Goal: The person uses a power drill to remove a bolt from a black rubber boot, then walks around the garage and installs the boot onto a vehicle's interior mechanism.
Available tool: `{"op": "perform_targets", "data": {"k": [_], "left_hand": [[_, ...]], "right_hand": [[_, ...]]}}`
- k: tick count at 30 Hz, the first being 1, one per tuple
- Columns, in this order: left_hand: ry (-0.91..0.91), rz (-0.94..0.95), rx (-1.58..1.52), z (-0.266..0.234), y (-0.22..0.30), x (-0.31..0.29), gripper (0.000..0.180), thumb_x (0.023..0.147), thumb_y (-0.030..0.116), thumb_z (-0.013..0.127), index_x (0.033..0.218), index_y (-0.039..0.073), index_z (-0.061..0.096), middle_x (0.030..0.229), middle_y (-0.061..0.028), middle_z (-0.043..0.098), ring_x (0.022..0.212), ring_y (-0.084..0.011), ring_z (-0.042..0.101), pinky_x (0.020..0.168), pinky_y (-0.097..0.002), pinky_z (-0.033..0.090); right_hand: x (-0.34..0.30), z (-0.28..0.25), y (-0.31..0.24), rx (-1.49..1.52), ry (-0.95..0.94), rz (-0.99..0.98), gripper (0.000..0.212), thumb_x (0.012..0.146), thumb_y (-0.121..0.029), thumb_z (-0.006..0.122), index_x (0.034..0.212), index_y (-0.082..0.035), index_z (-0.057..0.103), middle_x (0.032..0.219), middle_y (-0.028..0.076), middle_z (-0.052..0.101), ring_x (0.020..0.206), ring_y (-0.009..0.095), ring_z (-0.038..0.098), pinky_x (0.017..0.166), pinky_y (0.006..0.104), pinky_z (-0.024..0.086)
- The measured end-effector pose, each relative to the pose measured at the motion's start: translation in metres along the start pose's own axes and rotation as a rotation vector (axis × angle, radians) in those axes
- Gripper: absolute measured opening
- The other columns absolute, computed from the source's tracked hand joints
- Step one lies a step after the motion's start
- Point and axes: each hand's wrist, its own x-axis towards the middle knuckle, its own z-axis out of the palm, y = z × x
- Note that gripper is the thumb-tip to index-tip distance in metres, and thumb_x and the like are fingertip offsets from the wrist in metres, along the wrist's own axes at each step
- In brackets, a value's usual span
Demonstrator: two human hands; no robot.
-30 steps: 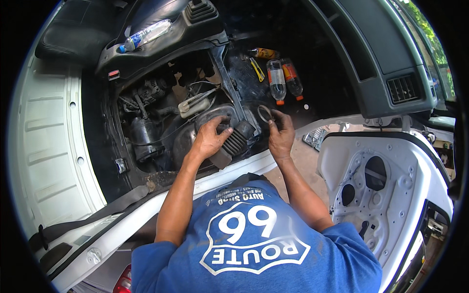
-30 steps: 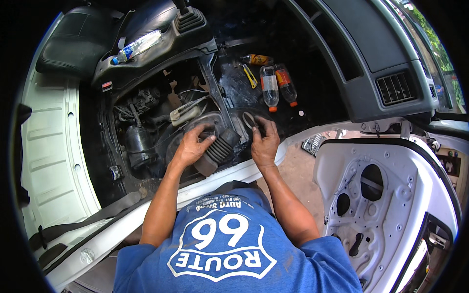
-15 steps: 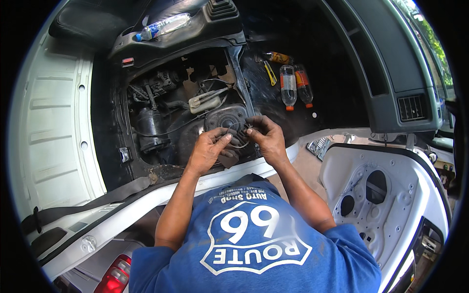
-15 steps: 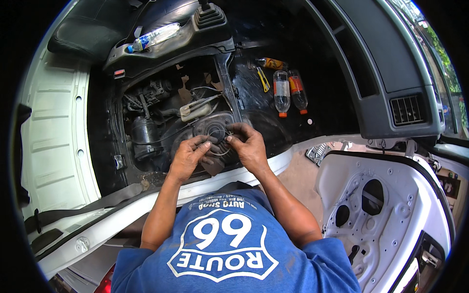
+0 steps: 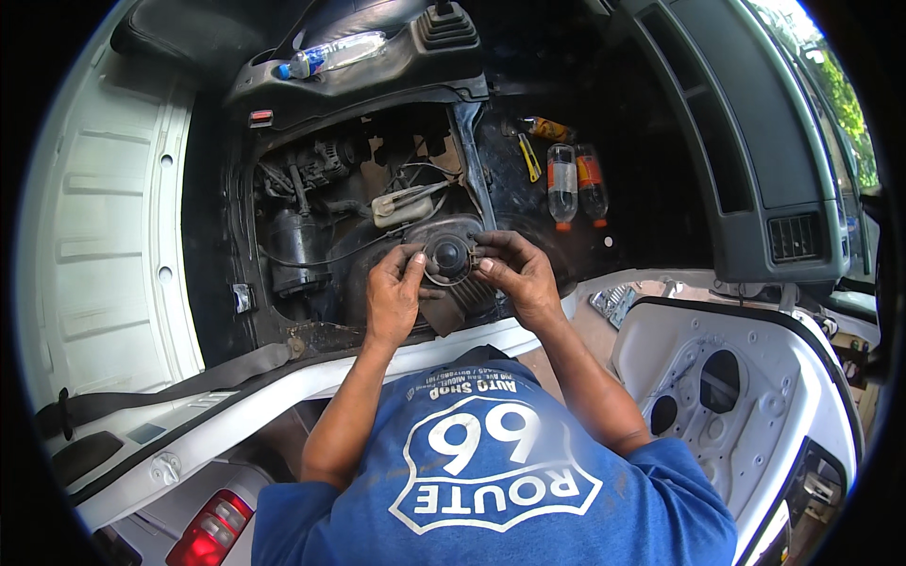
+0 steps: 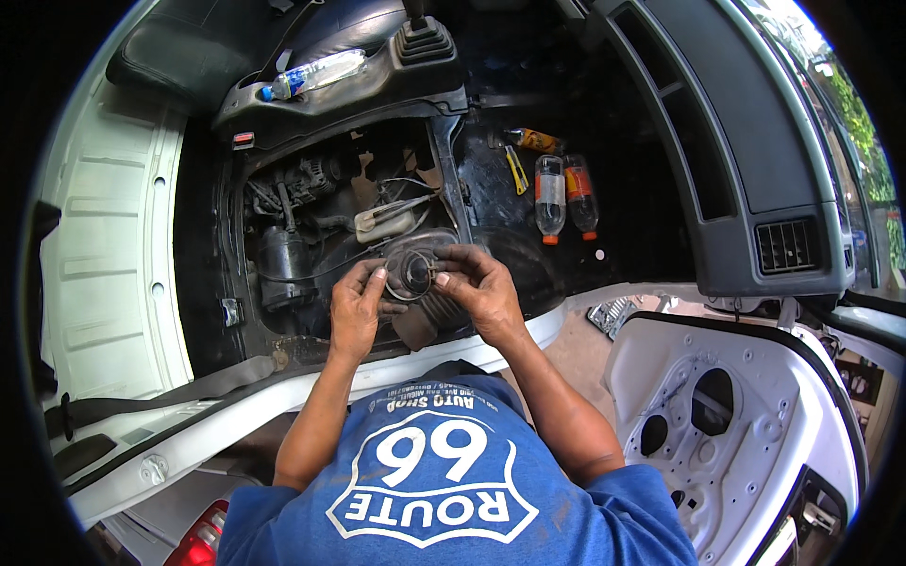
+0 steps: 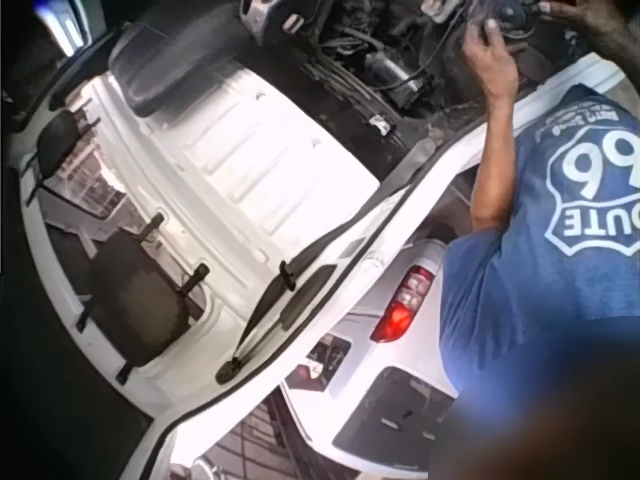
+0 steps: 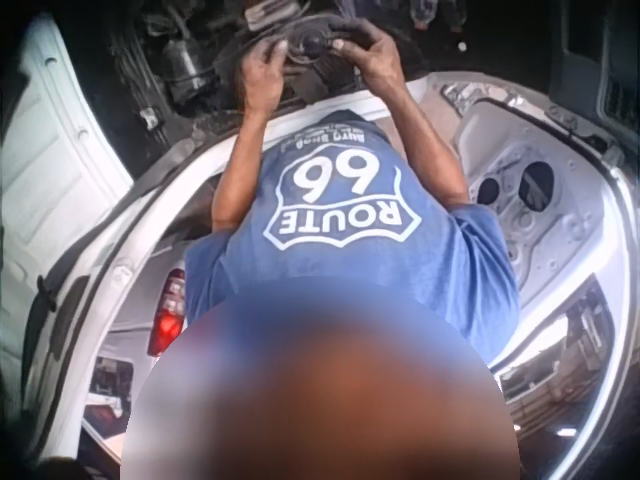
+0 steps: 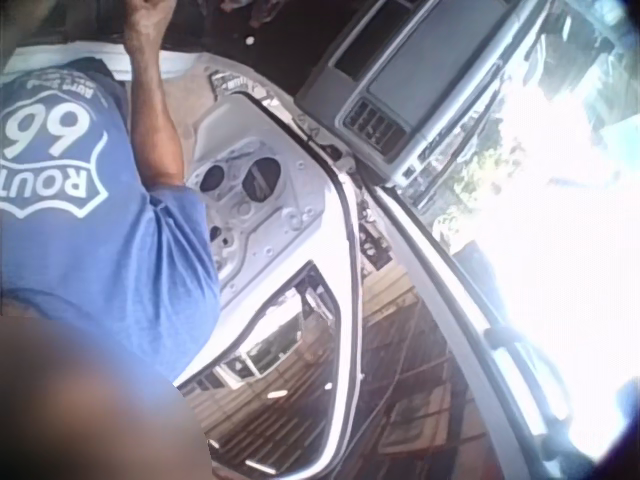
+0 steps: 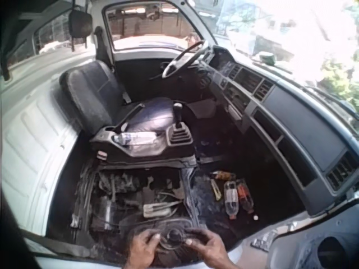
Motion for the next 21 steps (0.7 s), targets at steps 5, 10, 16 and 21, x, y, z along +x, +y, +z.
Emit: {"op": "perform_targets", "data": {"k": [5, 10, 16, 21], "left_hand": [[-0.028, 0.021, -0.023, 0.008, -0.005, -0.008, 0.025, 0.112, 0.015, 0.053, 0.123, -0.005, 0.062, 0.107, -0.0114, 0.072, 0.096, -0.0169, 0.074, 0.078, -0.0327, 0.067], [-0.198, 0.423, 0.46, -0.002, 0.01, -0.01, 0.044, 0.103, 0.018, 0.07, 0.141, -0.001, 0.06, 0.123, -0.0138, 0.073, 0.104, -0.0214, 0.075, 0.086, -0.0321, 0.061], [-0.257, 0.269, 0.407, 0.012, 0.014, -0.023, 0.022, 0.104, 0.014, 0.07, 0.12, -0.001, 0.068, 0.104, -0.0102, 0.076, 0.088, -0.0174, 0.075, 0.077, -0.0301, 0.06], [-0.332, -0.046, -0.007, 0.027, -0.004, -0.033, 0.018, 0.108, 0.015, 0.063, 0.119, 0.002, 0.064, 0.097, -0.0086, 0.073, 0.08, -0.0141, 0.072, 0.063, -0.0251, 0.056]], "right_hand": [[-0.004, -0.001, -0.006, -0.162, 0.072, 0.148, 0.023, 0.101, -0.017, 0.071, 0.109, 0.004, 0.072, 0.092, 0.007, 0.074, 0.08, 0.013, 0.067, 0.071, 0.029, 0.056], [-0.01, -0.013, -0.023, -0.672, -0.107, -0.005, 0.019, 0.099, -0.015, 0.071, 0.104, 0.004, 0.072, 0.081, 0.013, 0.07, 0.071, 0.016, 0.063, 0.07, 0.0363, 0.053], [-0.018, -0.01, -0.019, -0.514, -0.137, 0.024, 0.022, 0.097, -0.019, 0.076, 0.102, 0.003, 0.074, 0.079, 0.009, 0.07, 0.075, 0.012, 0.062, 0.07, 0.0348, 0.052], [-0.055, -0.011, -0.002, -0.282, 0.011, 0.074, 0.021, 0.099, -0.017, 0.075, 0.102, 0.003, 0.072, 0.083, 0.005, 0.07, 0.076, 0.011, 0.063, 0.071, 0.0317, 0.053]]}}
